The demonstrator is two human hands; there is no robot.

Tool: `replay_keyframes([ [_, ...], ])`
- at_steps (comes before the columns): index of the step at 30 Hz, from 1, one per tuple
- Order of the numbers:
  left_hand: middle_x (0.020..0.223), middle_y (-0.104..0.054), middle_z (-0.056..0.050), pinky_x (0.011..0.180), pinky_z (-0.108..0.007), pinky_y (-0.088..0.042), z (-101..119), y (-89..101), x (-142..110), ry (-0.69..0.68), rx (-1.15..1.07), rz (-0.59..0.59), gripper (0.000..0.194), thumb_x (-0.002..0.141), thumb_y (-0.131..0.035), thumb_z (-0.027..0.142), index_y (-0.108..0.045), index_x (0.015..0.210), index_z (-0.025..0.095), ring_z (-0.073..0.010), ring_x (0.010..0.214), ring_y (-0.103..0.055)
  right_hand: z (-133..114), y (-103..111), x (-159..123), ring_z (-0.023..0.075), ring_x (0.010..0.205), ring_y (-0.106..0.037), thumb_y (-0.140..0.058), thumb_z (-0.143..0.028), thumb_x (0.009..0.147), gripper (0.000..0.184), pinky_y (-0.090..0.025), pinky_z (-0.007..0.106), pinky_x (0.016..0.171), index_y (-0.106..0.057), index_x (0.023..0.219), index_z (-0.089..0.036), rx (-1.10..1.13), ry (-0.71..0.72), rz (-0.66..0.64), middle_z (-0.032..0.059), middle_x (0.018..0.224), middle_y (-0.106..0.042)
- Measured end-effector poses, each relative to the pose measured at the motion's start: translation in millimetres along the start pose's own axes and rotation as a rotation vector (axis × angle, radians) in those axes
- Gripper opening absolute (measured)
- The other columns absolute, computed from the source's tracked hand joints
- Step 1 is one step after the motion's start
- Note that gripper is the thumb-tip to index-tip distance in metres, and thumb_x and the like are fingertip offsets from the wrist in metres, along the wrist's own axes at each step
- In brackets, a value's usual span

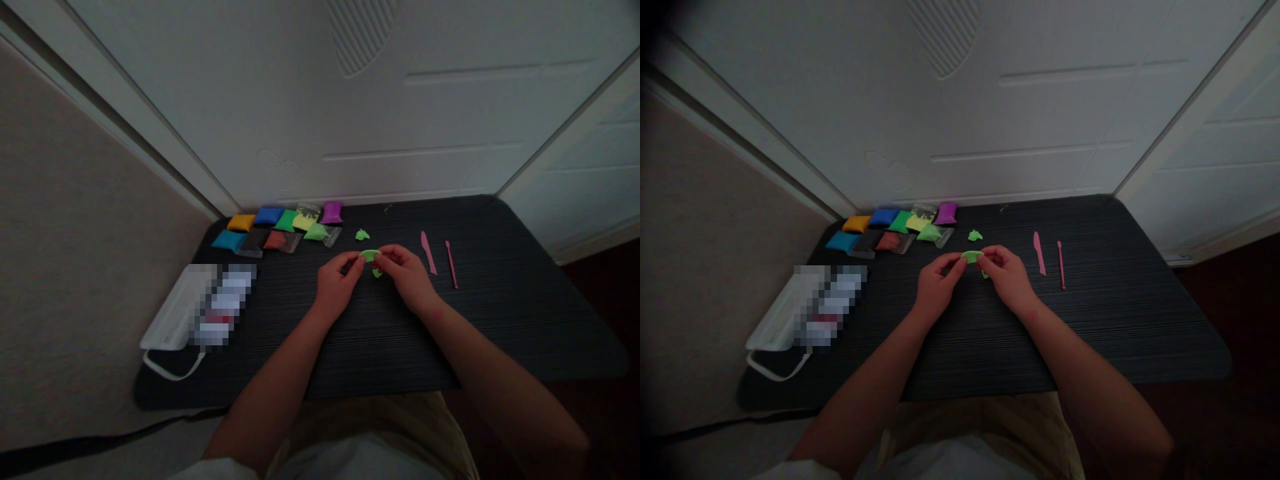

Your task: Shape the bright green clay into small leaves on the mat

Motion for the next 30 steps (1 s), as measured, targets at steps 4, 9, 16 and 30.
replay_keyframes([
  [4,0.087,-0.065,-0.004,0.071,-0.028,-0.046,-6.5,-2.5,0.0,0.048,-0.125,-0.021,0.028,0.078,-0.048,0.036,-0.06,0.095,0.018,-0.0145,0.075,-0.059,3.1,-0.5,0.2,0.0123,0.065,-0.059,-0.06,-0.035,0.069,0.021,-0.046,0.026,0.061,-0.057,0.082,-0.018,0.088,-0.016,-0.001,0.001,0.071,-0.063],
  [9,0.083,-0.065,-0.004,0.071,-0.028,-0.046,-11.0,-3.5,0.9,0.082,-0.12,-0.009,0.026,0.076,-0.051,0.036,-0.061,0.091,0.017,-0.0151,0.075,-0.059,7.6,-3.9,0.8,0.0101,0.062,-0.058,-0.061,-0.032,0.068,0.019,-0.045,0.025,0.061,-0.055,0.081,-0.019,0.176,-0.059,-0.061,-0.0008,0.069,-0.063],
  [16,0.081,-0.064,-0.003,0.066,-0.026,-0.046,-8.8,0.2,3.3,0.117,-0.171,0.065,0.023,0.077,-0.05,0.035,-0.061,0.086,0.017,-0.0132,0.071,-0.058,1.2,-9.0,-3.7,0.013,0.072,-0.058,-0.06,-0.031,0.069,0.02,-0.046,0.029,0.069,-0.054,0.085,-0.02,-0.087,0.054,-0.086,0.0008,0.078,-0.061],
  [30,0.084,-0.063,-0.003,0.068,-0.027,-0.048,-4.7,-7.1,-1.7,0.067,-0.181,-0.034,0.022,0.075,-0.052,0.033,-0.058,0.091,0.018,-0.0134,0.075,-0.059,-5.4,-5.4,-3.8,0.0132,0.068,-0.057,-0.058,-0.037,0.071,0.02,-0.046,0.028,0.064,-0.058,0.081,-0.02,-0.18,0.115,-0.068,0.0006,0.074,-0.061],
])
Point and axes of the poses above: each hand's wrist, its own x-axis towards the middle knuckle, its own y-axis out of the back of the hand, z = x × y, the point moved 4 cm from there along x, towards the middle knuckle
